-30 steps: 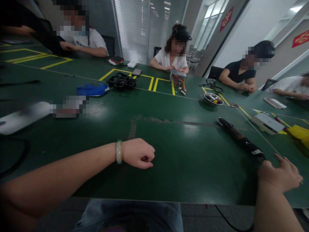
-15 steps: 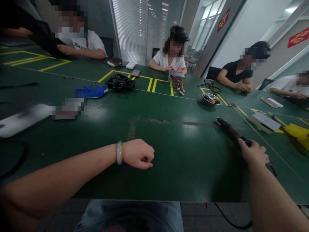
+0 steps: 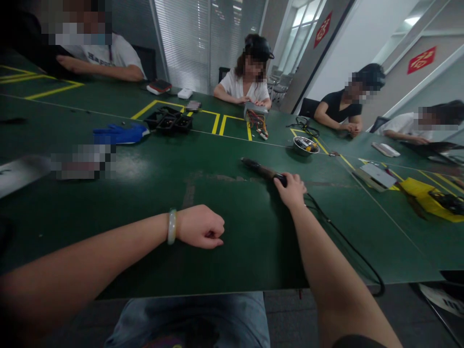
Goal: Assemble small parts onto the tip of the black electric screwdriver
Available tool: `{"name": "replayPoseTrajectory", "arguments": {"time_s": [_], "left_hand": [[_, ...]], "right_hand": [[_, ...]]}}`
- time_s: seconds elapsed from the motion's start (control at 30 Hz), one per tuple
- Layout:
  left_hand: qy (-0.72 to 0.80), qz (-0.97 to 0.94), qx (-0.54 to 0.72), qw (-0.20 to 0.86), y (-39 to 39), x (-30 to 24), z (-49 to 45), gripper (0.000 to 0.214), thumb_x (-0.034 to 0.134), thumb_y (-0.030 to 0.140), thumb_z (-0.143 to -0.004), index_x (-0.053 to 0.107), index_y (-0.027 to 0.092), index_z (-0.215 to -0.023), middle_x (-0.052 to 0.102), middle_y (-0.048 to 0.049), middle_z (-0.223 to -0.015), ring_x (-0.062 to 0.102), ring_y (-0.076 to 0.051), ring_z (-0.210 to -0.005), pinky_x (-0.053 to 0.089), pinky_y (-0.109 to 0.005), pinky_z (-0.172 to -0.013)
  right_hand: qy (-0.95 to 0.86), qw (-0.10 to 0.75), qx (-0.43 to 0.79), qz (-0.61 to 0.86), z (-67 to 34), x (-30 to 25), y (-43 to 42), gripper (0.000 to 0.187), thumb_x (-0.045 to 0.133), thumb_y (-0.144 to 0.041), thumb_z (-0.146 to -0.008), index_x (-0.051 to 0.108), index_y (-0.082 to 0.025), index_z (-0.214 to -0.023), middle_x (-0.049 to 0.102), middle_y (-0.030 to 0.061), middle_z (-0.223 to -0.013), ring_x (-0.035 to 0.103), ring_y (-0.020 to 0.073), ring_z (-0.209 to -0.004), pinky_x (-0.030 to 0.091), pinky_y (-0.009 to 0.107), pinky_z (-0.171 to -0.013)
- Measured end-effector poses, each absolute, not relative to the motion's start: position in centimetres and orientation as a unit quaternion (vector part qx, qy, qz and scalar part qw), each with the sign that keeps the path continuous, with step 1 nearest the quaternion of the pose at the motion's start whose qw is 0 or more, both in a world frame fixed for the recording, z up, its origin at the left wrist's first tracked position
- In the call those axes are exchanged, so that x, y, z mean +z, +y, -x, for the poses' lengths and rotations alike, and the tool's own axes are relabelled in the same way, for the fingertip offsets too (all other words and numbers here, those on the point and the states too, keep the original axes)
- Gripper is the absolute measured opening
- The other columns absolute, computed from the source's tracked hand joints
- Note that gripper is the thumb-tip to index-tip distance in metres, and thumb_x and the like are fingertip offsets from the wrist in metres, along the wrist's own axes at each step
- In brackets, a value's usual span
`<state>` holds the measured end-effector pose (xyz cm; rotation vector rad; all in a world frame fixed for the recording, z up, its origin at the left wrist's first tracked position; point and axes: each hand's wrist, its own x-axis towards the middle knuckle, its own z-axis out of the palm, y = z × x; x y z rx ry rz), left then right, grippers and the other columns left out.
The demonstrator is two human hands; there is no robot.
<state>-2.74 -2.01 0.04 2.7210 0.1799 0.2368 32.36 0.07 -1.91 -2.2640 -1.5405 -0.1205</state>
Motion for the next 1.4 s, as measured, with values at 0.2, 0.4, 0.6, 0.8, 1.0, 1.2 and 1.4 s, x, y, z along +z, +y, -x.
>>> {"name": "replayPoseTrajectory", "arguments": {"time_s": [0.2, 0.4, 0.6, 0.8, 1.0, 1.2, 1.4], "left_hand": [[0.059, -0.971, 0.084, 0.214, -2.0, 0.3, 2.8, 0.026, 0.063, 0.032, -0.082, 0.056, 0.018, -0.061, 0.057, 0.0034, -0.065, 0.051, -0.008, -0.056, 0.032, -0.023, -0.051], [0.062, -0.974, 0.075, 0.202, -2.0, 0.2, 2.8, 0.025, 0.064, 0.034, -0.081, 0.059, 0.018, -0.061, 0.061, 0.0029, -0.064, 0.050, -0.010, -0.055, 0.033, -0.025, -0.052], [0.044, -0.977, 0.094, 0.185, -2.0, -0.4, 3.1, 0.026, 0.065, 0.033, -0.080, 0.060, 0.019, -0.059, 0.060, 0.0030, -0.056, 0.047, -0.011, -0.053, 0.032, -0.027, -0.052], [0.026, -0.978, 0.129, 0.161, -2.1, -0.7, 3.0, 0.025, 0.068, 0.030, -0.077, 0.061, 0.019, -0.057, 0.058, 0.0037, -0.054, 0.046, -0.011, -0.056, 0.034, -0.028, -0.057], [0.048, -0.980, 0.099, 0.165, -2.2, -0.4, 3.0, 0.026, 0.066, 0.033, -0.079, 0.059, 0.019, -0.059, 0.058, 0.0032, -0.055, 0.048, -0.011, -0.054, 0.032, -0.028, -0.053], [0.036, -0.978, 0.073, 0.192, -1.9, 0.1, 3.1, 0.026, 0.062, 0.034, -0.084, 0.057, 0.019, -0.063, 0.061, 0.0016, -0.070, 0.054, -0.010, -0.060, 0.035, -0.025, -0.052], [0.049, -0.975, 0.098, 0.195, -1.6, 0.2, 3.2, 0.028, 0.056, 0.034, -0.089, 0.058, 0.019, -0.065, 0.059, 0.0018, -0.069, 0.054, -0.009, -0.061, 0.036, -0.024, -0.054]], "right_hand": [[-0.709, 0.248, 0.017, 0.660, -19.1, -1.7, 1.3, 0.047, 0.047, -0.062, -0.088, 0.059, -0.031, -0.121, 0.050, 0.0087, -0.110, 0.046, 0.0295, -0.102, 0.037, 0.053, -0.092], [-0.763, 0.228, 0.098, 0.597, -12.4, -0.6, -1.2, 0.051, 0.041, -0.064, -0.091, 0.053, -0.033, -0.129, 0.049, 0.0072, -0.117, 0.044, 0.0291, -0.107, 0.033, 0.050, -0.094], [-0.793, 0.227, 0.186, 0.534, -11.6, 0.2, -2.9, 0.050, 0.028, -0.059, -0.097, 0.048, -0.035, -0.137, 0.048, 0.0045, -0.113, 0.044, 0.0232, -0.105, 0.033, 0.044, -0.096], [-0.831, 0.243, 0.247, 0.436, -11.8, -0.1, -3.4, 0.056, 0.019, -0.060, -0.099, 0.042, -0.035, -0.143, 0.049, 0.0035, -0.115, 0.045, 0.0206, -0.111, 0.031, 0.042, -0.103], [-0.824, 0.306, 0.230, 0.417, -12.4, 1.0, -3.2, 0.053, 0.028, -0.052, -0.100, 0.034, -0.030, -0.149, 0.045, 0.0054, -0.132, 0.042, 0.0206, -0.123, 0.030, 0.041, -0.107], [-0.564, 0.528, 0.175, 0.610, -13.7, 0.0, -5.3, 0.033, 0.049, -0.037, -0.092, 0.057, -0.022, -0.120, 0.053, 0.0070, -0.116, 0.052, 0.0181, -0.102, 0.042, 0.036, -0.094], [-0.543, 0.548, 0.169, 0.613, -14.2, -2.4, -5.4, 0.023, 0.050, -0.036, -0.090, 0.061, -0.020, -0.102, 0.055, 0.0051, -0.101, 0.052, 0.0166, -0.094, 0.043, 0.032, -0.089]]}}
